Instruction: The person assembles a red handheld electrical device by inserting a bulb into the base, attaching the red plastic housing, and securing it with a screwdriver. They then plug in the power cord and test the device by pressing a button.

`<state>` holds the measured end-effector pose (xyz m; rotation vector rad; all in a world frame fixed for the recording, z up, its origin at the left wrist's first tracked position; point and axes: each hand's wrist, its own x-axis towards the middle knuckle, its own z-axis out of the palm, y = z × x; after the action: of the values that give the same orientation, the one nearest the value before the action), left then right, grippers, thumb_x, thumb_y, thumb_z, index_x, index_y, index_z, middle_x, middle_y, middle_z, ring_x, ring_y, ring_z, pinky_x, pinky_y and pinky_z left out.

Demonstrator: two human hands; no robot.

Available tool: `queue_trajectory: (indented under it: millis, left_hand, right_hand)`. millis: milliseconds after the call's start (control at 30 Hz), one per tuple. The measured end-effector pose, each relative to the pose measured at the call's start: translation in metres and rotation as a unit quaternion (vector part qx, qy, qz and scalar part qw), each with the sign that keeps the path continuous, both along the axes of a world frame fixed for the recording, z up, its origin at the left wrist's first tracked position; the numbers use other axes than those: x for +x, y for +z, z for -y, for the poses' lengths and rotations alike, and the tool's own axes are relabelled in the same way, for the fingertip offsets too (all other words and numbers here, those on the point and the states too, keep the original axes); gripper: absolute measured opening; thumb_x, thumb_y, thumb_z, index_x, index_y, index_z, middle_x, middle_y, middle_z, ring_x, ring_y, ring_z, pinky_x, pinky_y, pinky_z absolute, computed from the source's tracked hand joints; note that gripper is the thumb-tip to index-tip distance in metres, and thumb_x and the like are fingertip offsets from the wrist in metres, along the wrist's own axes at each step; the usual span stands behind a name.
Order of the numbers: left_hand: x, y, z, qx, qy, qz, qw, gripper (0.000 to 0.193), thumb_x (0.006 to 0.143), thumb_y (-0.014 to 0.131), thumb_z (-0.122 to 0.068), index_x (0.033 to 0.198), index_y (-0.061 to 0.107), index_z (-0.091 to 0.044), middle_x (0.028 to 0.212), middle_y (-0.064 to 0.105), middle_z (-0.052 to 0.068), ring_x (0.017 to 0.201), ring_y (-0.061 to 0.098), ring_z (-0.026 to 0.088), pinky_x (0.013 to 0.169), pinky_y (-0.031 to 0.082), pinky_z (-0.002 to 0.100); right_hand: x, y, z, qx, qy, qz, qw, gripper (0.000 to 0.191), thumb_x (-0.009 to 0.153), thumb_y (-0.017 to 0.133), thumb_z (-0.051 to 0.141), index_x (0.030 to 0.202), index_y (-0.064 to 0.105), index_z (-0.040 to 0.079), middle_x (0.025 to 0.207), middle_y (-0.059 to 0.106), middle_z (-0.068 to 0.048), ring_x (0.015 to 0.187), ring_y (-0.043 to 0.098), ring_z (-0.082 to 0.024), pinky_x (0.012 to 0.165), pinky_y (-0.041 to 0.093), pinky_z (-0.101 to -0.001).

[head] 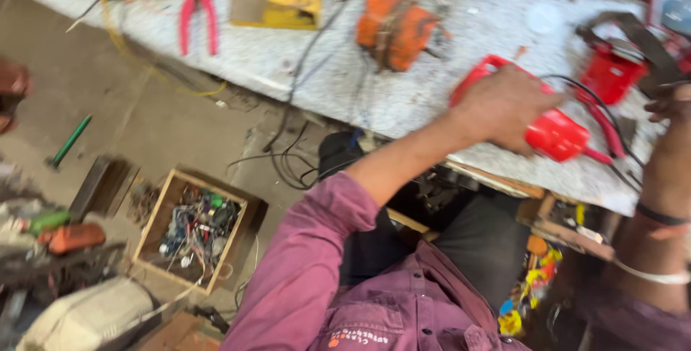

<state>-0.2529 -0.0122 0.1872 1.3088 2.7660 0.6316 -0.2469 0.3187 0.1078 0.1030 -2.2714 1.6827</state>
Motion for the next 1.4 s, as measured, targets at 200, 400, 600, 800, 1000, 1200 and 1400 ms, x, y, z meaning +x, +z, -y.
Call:
queue_trajectory:
  millis: [200,400,600,800,1000,1200,1400]
  left_hand:
    - [0.003,0.008,0.003,-0.029,-0.004,-0.016,0.999,0.099,0.061,0.086,-0.068,0.136,0.055,-0.012,0.111,0.07,0.017,0.103,0.068,0.035,0.091,0.049,0.053]
    - [0.01,0.022,0.006,-0.076,0.001,-0.014,0.997,0.099,0.065,0.084,-0.074,0.138,0.056,-0.013,0.11,0.07,0.019,0.105,0.067,0.036,0.094,0.048,0.053]
    - [0.012,0.032,0.002,-0.108,0.007,-0.023,0.994,0.098,0.063,0.086,-0.07,0.138,0.057,-0.015,0.106,0.07,0.018,0.098,0.068,0.036,0.088,0.049,0.054]
    - [0.022,0.029,0.007,-0.059,0.003,-0.074,0.996,0.096,0.063,0.09,-0.065,0.138,0.059,-0.014,0.104,0.069,0.016,0.099,0.068,0.035,0.091,0.049,0.052]
    - [0.044,0.017,0.014,-0.03,0.019,-0.194,0.98,0.092,0.065,0.09,-0.059,0.138,0.058,-0.013,0.098,0.064,0.01,0.093,0.066,0.03,0.088,0.05,0.046]
    - [0.053,0.014,0.017,-0.018,0.036,-0.268,0.963,0.09,0.071,0.088,-0.063,0.139,0.056,-0.012,0.097,0.059,0.008,0.092,0.063,0.026,0.087,0.049,0.043]
    - [0.06,0.014,0.019,-0.031,0.038,-0.277,0.96,0.09,0.078,0.085,-0.064,0.144,0.054,-0.011,0.094,0.055,0.008,0.089,0.059,0.026,0.08,0.046,0.041]
  right_hand:
    - [0.076,0.012,0.042,0.257,-0.106,-0.278,0.92,0.013,0.108,0.075,-0.005,0.114,0.066,0.001,0.104,0.069,-0.014,0.095,0.063,-0.028,0.092,0.052,-0.0389]
    - [0.09,0.033,0.075,0.317,-0.091,-0.285,0.9,0.01,0.094,0.076,-0.001,0.097,0.069,0.005,0.086,0.067,-0.008,0.086,0.061,-0.029,0.085,0.045,-0.044]
    - [0.09,0.039,0.079,0.281,-0.091,-0.277,0.914,0.008,0.092,0.073,-0.001,0.094,0.069,0.005,0.084,0.066,-0.01,0.08,0.059,-0.029,0.077,0.045,-0.0423]
    - [0.09,0.05,0.08,0.273,-0.041,-0.254,0.927,0.015,0.093,0.074,0.015,0.103,0.072,0.004,0.087,0.065,-0.009,0.083,0.059,-0.03,0.08,0.048,-0.0445]
    - [0.084,0.063,0.087,0.381,0.121,-0.251,0.882,0.071,0.077,0.089,0.045,0.129,0.069,0.001,0.116,0.069,-0.015,0.102,0.064,-0.036,0.089,0.051,-0.0476]
    - [0.085,0.058,0.086,0.399,0.133,-0.245,0.874,0.065,0.084,0.093,0.044,0.13,0.069,0.005,0.119,0.07,-0.012,0.109,0.066,-0.032,0.094,0.052,-0.0448]
    - [0.085,0.055,0.085,0.398,0.128,-0.255,0.872,0.063,0.082,0.096,0.038,0.127,0.069,0.004,0.12,0.07,-0.011,0.107,0.066,-0.032,0.094,0.054,-0.0443]
